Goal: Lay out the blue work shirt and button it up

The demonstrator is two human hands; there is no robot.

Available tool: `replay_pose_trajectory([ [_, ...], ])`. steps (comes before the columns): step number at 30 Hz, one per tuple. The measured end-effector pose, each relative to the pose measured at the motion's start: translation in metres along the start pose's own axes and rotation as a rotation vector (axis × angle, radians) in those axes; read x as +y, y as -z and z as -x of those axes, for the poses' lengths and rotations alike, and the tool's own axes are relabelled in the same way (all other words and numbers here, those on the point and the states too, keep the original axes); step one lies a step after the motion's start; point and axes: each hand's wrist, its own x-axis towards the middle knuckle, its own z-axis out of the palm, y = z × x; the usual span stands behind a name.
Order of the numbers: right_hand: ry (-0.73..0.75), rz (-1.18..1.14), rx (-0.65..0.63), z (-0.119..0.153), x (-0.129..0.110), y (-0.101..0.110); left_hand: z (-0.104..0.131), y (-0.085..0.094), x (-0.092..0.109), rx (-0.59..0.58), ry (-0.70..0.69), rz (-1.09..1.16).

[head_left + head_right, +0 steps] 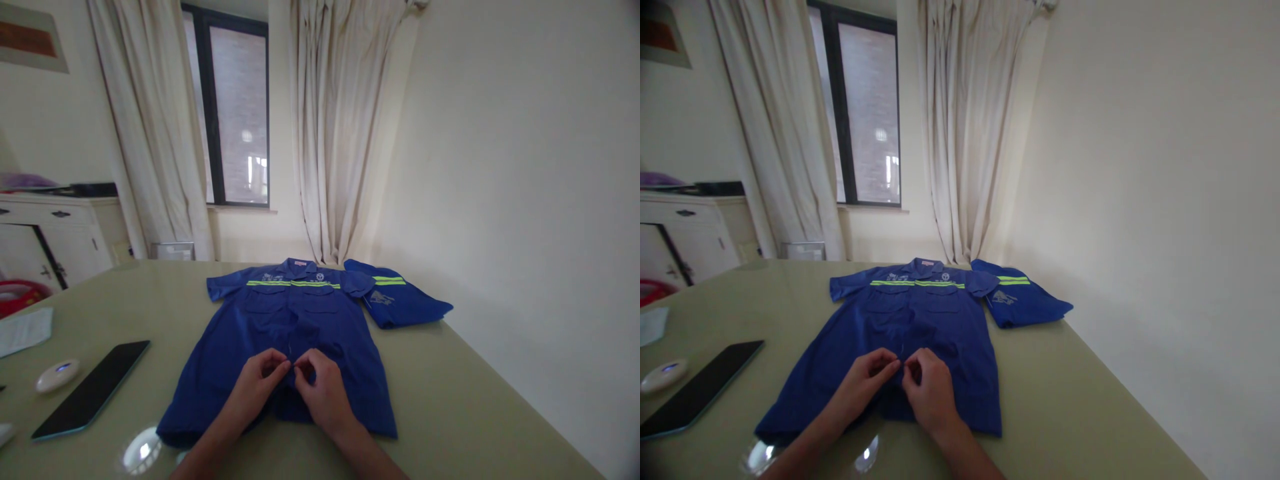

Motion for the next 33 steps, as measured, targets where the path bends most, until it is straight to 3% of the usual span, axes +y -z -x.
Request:
replay_pose_trajectory([
  [5, 0.009, -0.04, 0.011, 0.0, 0.0, 0.001, -0.003, 0.003, -0.008, -0.032, 0.003, 0.089],
  [11, -0.056, -0.176, 0.018, -0.004, 0.0, 0.0, 0.002, 0.004, 0.001, -0.111, -0.028, 0.087],
  [16, -0.116, -0.196, -0.024, -0.003, 0.006, -0.002, 0.008, 0.005, 0.014, -0.159, -0.076, -0.272],
  [23, -0.184, -0.259, -0.076, -0.004, 0.018, -0.008, 0.013, 0.0, 0.015, -0.14, -0.152, -0.733],
  [27, -0.401, -0.386, -0.113, -0.01, 0.019, -0.004, 0.014, -0.002, 0.016, -0.131, -0.229, -0.829],
  [30, -0.566, -0.433, -0.186, -0.012, 0.018, 0.004, 0.015, -0.004, 0.019, -0.093, -0.265, -0.723],
  [31, -0.526, -0.407, -0.185, -0.012, 0.018, 0.006, 0.016, -0.006, 0.02, -0.092, -0.256, -0.661],
  [33, -0.312, -0.28, -0.128, -0.01, 0.016, 0.011, 0.018, -0.008, 0.02, -0.176, -0.156, -0.511],
])
